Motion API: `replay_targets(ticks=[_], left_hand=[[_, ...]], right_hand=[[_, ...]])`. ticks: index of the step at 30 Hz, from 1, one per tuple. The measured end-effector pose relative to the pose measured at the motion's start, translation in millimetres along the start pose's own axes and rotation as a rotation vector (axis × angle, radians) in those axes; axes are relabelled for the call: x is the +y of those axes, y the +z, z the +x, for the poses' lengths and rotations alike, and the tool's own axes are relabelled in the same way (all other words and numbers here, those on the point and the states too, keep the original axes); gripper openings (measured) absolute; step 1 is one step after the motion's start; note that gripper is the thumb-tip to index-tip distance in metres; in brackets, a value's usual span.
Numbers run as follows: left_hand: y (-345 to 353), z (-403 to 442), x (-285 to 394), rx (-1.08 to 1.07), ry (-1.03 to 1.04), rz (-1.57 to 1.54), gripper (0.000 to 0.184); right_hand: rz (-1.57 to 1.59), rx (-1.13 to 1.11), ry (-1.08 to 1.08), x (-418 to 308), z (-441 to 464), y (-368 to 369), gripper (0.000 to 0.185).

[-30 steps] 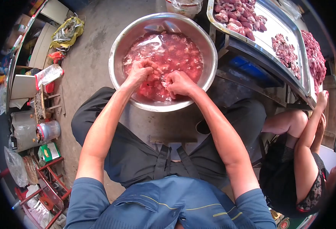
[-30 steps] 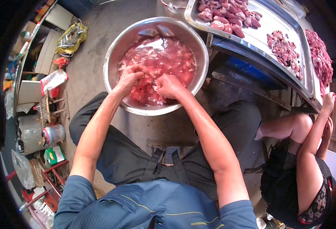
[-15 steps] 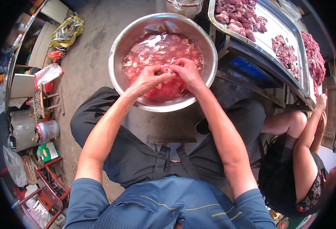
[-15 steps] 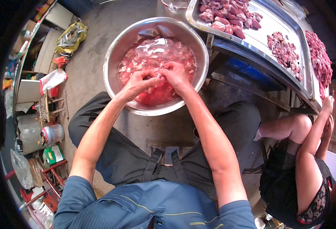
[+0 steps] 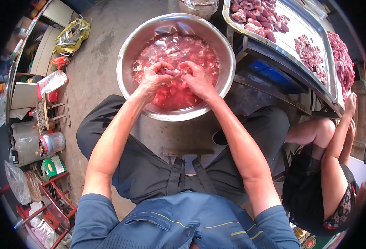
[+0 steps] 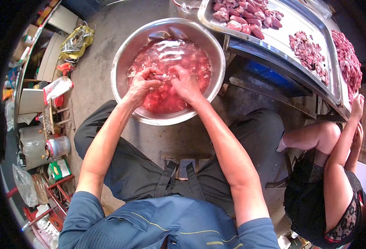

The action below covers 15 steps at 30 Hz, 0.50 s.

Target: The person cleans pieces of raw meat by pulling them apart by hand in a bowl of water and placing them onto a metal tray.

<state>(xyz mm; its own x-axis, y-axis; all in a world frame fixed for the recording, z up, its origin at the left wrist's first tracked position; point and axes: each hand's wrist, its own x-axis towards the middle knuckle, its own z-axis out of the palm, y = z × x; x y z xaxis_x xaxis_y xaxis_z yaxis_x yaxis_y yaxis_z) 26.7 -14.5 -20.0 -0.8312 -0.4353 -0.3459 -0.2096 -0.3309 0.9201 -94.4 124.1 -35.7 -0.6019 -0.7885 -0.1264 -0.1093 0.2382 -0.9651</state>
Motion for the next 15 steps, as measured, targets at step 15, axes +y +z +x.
replay_targets(ticks=[15], left_hand=[[3.2,0.0,1.2,-0.077,0.016,0.115,0.018]], right_hand=[[-0.407,-0.045,-0.294,-7.1,-11.3,10.2,0.021]])
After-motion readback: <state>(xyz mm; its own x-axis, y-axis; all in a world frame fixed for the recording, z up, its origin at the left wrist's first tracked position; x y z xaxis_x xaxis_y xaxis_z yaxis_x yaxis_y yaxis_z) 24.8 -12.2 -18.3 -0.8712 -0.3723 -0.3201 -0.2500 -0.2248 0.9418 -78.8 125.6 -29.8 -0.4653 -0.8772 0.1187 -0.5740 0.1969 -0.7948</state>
